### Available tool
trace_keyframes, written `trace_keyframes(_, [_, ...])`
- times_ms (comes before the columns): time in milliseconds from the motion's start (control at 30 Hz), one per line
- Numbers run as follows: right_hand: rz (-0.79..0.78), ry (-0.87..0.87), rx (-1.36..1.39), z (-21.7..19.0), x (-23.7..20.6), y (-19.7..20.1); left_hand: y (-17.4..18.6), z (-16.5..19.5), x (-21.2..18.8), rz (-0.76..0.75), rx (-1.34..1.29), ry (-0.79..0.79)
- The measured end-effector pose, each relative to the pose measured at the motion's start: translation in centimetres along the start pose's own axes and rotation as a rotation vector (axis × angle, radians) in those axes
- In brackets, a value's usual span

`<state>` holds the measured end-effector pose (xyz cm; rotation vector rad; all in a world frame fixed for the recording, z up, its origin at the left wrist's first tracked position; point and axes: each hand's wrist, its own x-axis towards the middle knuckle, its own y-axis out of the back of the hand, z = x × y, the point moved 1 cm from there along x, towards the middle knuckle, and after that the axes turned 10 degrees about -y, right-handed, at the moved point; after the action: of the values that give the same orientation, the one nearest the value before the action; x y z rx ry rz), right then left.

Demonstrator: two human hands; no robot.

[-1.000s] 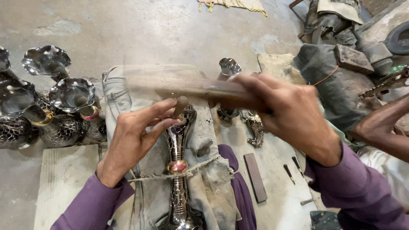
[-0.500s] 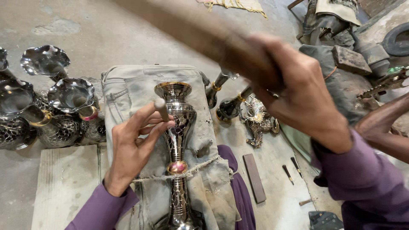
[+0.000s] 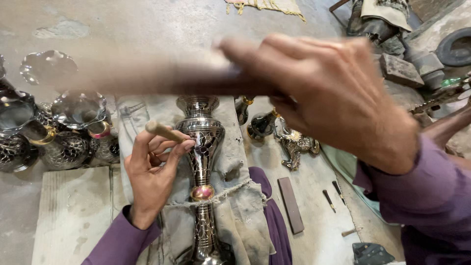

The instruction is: The person sits on the floor holding a small punch against the engraved body of a brass vase and strikes the punch with a wooden mallet, working the patterned surface. Other finished vases and metal ornaments lie around the workspace.

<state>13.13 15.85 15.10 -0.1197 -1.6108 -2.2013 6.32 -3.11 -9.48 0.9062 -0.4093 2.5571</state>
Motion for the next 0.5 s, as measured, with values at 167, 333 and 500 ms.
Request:
trace_keyframes(167, [0.103,0.082,-0.081,-2.3,1.3,0.5,-0.2,0.2,-0.5,0.066,-0.016,0.056])
trace_keyframes(333, [0.192,0.206,-0.263,-3.3,2.6,0.2,-0.4,0.1,-0.7,0.126,-0.120,0.136])
trace_keyframes(500, [0.121,0.142,-0.134,-4.8,3.1,-0.2,-0.4,-0.2,-1.0,0.143,-0.146,0.132])
